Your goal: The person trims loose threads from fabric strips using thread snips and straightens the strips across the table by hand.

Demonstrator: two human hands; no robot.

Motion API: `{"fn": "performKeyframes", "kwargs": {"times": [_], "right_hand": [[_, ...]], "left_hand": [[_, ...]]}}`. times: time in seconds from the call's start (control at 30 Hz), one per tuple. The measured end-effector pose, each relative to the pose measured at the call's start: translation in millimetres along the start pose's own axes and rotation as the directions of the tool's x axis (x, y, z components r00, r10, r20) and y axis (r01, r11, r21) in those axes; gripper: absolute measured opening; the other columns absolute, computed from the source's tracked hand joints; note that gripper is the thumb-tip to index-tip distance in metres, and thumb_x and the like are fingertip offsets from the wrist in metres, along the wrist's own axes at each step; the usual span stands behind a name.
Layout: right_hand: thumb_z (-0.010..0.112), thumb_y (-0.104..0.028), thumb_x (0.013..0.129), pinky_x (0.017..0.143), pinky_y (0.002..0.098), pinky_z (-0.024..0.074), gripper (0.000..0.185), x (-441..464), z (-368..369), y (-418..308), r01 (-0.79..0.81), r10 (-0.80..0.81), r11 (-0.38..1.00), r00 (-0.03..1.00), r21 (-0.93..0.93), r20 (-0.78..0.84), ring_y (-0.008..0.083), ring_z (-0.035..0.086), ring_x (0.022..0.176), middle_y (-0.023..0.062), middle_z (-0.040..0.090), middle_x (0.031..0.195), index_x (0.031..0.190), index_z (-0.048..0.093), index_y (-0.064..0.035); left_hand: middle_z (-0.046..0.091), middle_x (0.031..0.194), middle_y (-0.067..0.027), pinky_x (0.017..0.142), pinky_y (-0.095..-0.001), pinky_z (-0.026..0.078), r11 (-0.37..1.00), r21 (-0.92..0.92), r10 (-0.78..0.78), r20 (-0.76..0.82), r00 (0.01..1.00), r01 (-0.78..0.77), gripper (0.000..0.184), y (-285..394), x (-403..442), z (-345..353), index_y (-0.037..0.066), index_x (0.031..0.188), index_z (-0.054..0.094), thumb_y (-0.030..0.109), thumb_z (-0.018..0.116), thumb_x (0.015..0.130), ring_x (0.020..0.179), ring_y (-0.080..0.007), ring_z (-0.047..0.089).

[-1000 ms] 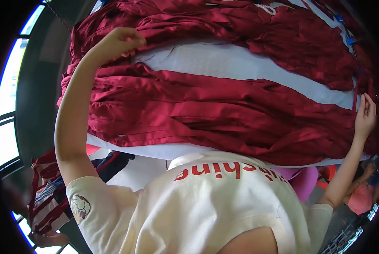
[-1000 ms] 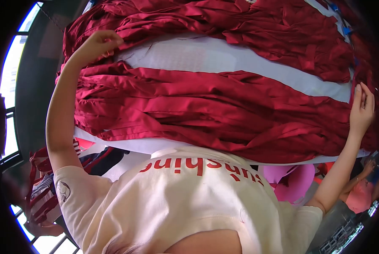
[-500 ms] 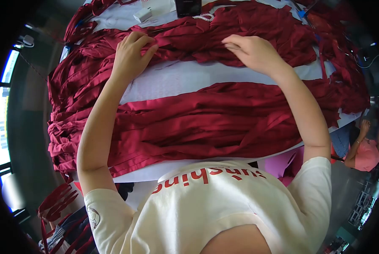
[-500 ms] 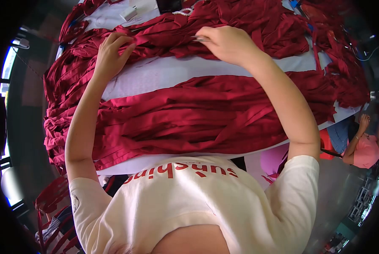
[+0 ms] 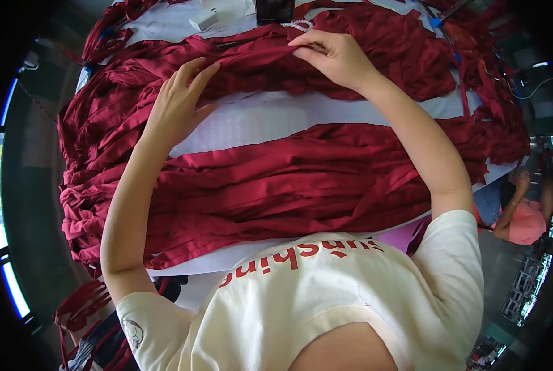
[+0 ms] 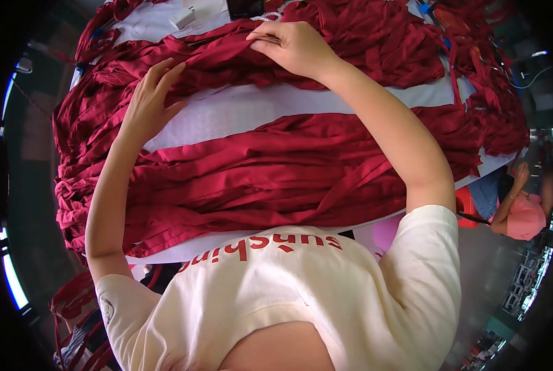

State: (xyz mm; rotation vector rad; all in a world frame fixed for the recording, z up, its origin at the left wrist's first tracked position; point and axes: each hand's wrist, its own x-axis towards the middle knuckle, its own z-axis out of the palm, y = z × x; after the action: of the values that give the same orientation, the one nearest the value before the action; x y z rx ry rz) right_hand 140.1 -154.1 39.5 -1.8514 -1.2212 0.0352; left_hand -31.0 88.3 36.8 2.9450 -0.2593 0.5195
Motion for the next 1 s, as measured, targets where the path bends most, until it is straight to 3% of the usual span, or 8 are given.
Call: {"fn": "performKeyframes", "kwargs": {"times": [0.4,0.57,0.73,0.8,0.87,0.9,0.97,1.0], "right_hand": [[0.062,-0.001,0.078,0.052,0.0190,0.0332,0.015,-49.4,-84.7,-38.4,0.062,-0.093,0.993,0.941,-0.104,-0.325,0.0032,0.037,0.055,-0.0042,0.038,0.059,0.092,0.060,-0.0068],[0.063,0.004,0.075,0.048,0.0199,0.0346,0.018,-80.7,-131.8,-70.9,0.200,-0.267,0.923,0.949,-0.329,-0.169,0.0054,0.045,0.054,0.0016,0.059,0.071,0.091,0.061,-0.0052],[0.062,-0.007,0.080,0.051,0.0175,0.0336,0.014,-96.9,-187.5,-40.6,0.039,-0.306,0.857,0.842,-0.514,-0.445,0.0038,0.041,0.055,-0.0059,0.044,0.061,0.094,0.061,-0.0049],[0.062,-0.011,0.081,0.056,0.0180,0.0349,0.015,-95.4,-208.6,-36.3,-0.247,0.006,0.918,0.790,-0.310,-0.613,0.0040,0.039,0.058,-0.0059,0.039,0.062,0.095,0.062,-0.0057],[0.063,-0.013,0.081,0.045,0.0170,0.0276,0.020,-90.6,-234.5,-13.8,-0.257,0.000,0.917,0.765,-0.305,-0.643,0.0002,0.035,0.050,-0.0078,0.046,0.064,0.100,0.063,-0.0056],[0.064,-0.014,0.081,0.045,0.0166,0.0272,0.021,-87.8,-237.2,-12.7,-0.220,-0.028,0.931,0.752,-0.291,-0.658,-0.0002,0.035,0.050,-0.0079,0.047,0.063,0.100,0.063,-0.0062],[0.065,-0.017,0.081,0.045,0.0160,0.0264,0.022,-88.1,-237.8,-9.7,-0.153,-0.073,0.954,0.720,-0.260,-0.690,-0.0010,0.034,0.051,-0.0083,0.049,0.063,0.101,0.063,-0.0074],[0.065,-0.018,0.082,0.045,0.0158,0.0269,0.022,-94.1,-238.5,-2.8,-0.147,-0.017,0.973,0.723,-0.178,-0.691,-0.0011,0.035,0.051,-0.0080,0.050,0.063,0.101,0.063,-0.0073]], "left_hand": [[0.051,0.109,-0.0092,0.089,-0.0384,0.037,0.996,-0.027,-0.090,-0.235,0.968,0.086,0.051,-6.4,35.7,-8.0,0.010,0.116,0.050,0.029,0.067,0.072,0.103,-0.0265,0.049],[0.056,0.102,-0.0058,0.081,-0.0395,0.040,0.965,0.224,-0.074,-0.255,0.964,0.134,0.031,-27.0,49.6,-11.3,0.014,0.101,0.059,0.021,0.064,0.072,0.098,-0.0262,0.051],[0.062,0.090,-0.0144,0.072,-0.0401,0.046,0.963,0.090,-0.209,-0.349,0.913,0.254,0.020,-99.5,59.8,-35.0,0.010,0.093,0.063,0.018,0.055,0.076,0.085,-0.0334,0.058],[0.061,0.095,-0.0133,0.078,-0.0362,0.045,0.908,0.184,-0.298,-0.348,0.889,0.377,0.020,-113.8,75.1,-69.0,0.010,0.096,0.062,0.017,0.055,0.079,0.092,-0.0311,0.057],[0.061,0.095,-0.0132,0.079,-0.0345,0.044,0.896,0.298,-0.221,-0.339,0.914,0.328,0.027,-103.4,85.5,-115.4,0.010,0.104,0.059,0.025,0.053,0.083,0.090,-0.0285,0.058],[0.061,0.095,-0.0109,0.079,-0.0321,0.045,0.867,0.204,-0.373,-0.341,0.863,0.455,0.026,-140.7,97.0,-127.7,0.011,0.104,0.060,0.023,0.056,0.082,0.089,-0.0246,0.058],[0.054,0.065,-0.0127,0.058,-0.0421,0.047,0.838,-0.538,-0.408,-0.508,0.759,0.091,0.025,-63.0,101.2,-149.7,-0.004,0.075,0.055,0.019,0.055,0.084,0.061,-0.0266,0.056],[0.054,0.068,-0.0141,0.052,-0.0411,0.047,0.831,-0.515,-0.477,-0.466,0.745,0.210,0.029,-2.8,82.0,-162.4,-0.008,0.082,0.052,0.020,0.053,0.088,0.057,-0.0239,0.052]]}}
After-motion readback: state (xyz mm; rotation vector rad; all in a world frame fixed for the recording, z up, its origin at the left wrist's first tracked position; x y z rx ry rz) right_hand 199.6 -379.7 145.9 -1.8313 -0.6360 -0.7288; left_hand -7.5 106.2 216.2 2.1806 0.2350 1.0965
